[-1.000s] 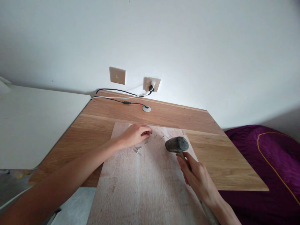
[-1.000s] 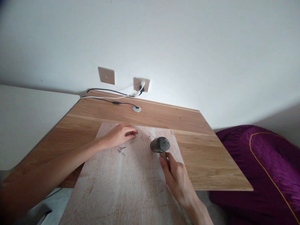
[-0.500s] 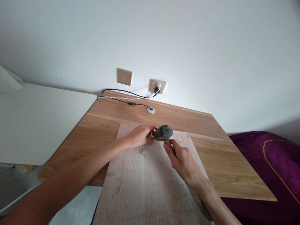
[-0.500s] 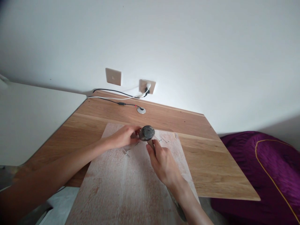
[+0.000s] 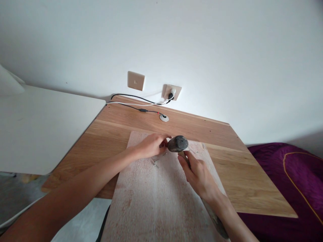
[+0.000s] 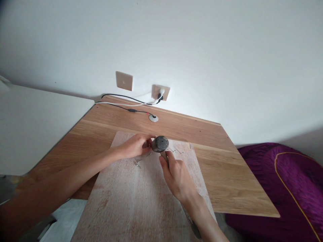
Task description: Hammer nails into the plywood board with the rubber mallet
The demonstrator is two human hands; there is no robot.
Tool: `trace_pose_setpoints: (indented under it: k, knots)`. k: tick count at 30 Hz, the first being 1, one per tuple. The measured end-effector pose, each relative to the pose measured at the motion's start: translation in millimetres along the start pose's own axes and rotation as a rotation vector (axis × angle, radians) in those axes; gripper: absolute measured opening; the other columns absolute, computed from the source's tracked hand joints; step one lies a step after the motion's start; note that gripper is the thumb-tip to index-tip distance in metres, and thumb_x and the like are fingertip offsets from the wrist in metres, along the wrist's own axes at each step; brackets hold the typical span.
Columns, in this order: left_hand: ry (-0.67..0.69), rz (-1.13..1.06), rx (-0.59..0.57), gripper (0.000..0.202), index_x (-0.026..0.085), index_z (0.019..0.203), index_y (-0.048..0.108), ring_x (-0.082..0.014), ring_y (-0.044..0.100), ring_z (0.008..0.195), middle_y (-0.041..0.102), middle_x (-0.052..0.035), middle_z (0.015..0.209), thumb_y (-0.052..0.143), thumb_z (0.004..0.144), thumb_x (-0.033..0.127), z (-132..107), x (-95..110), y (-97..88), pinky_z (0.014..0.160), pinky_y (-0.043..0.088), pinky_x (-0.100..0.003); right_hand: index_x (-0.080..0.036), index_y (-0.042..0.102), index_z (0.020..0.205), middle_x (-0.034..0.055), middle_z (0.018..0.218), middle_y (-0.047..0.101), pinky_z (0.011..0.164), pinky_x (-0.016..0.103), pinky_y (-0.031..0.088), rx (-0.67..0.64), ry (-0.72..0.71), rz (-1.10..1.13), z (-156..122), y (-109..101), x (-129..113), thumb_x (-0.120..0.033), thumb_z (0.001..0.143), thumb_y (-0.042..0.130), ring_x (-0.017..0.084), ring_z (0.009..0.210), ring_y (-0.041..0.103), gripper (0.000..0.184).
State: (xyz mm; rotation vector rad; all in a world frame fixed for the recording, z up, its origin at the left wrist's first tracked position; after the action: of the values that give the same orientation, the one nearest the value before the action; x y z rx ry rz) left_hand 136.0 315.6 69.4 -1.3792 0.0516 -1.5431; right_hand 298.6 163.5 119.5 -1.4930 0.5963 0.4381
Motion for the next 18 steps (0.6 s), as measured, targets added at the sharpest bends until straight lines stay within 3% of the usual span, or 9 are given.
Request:
trace_pose_setpoints:
  k: [7, 18]
  knots:
    - [-0.025, 0.028, 0.009, 0.045, 0.018, 0.125, 0.066, -0.0182, 0.073, 0.082, 0.079, -0.0031, 0.091, 0.071, 0.082, 0.006, -1.4, -3.5, 1.9, 0.075, 0.051, -0.026, -0.023, 0.055, 0.096, -0.0029, 0.058, 0.057, 0.053, 0.028, 0.035, 0.005, -0.017, -0.018, 1.0, 0.1, 0.8, -0.048, 0.104, 0.04, 0.018, 0.049, 0.057, 0.03]
    - [-0.005, 0.049, 0.009, 0.046, 0.018, 0.125, 0.066, -0.0185, 0.074, 0.081, 0.08, -0.0026, 0.091, 0.069, 0.082, 0.003, -1.1, -2.8, 1.5, 0.072, 0.049, -0.025, -0.023, 0.054, 0.095, -0.0035, 0.056, 0.055, 0.052, 0.028, 0.035, -0.001, -0.025, 0.0, 1.5, -2.6, -0.2, -0.048, 0.103, 0.039, 0.017, 0.048, 0.056, 0.03]
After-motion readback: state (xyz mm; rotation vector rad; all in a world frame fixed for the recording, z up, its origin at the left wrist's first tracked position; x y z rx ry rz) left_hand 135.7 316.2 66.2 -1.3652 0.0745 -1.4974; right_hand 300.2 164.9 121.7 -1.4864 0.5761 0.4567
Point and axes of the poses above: each hand's wrist, its own z-axis towards the middle knuckle, its own y-axis out of the palm, x = y × z, the point moved 1 cm from there along z, towards the middle knuckle
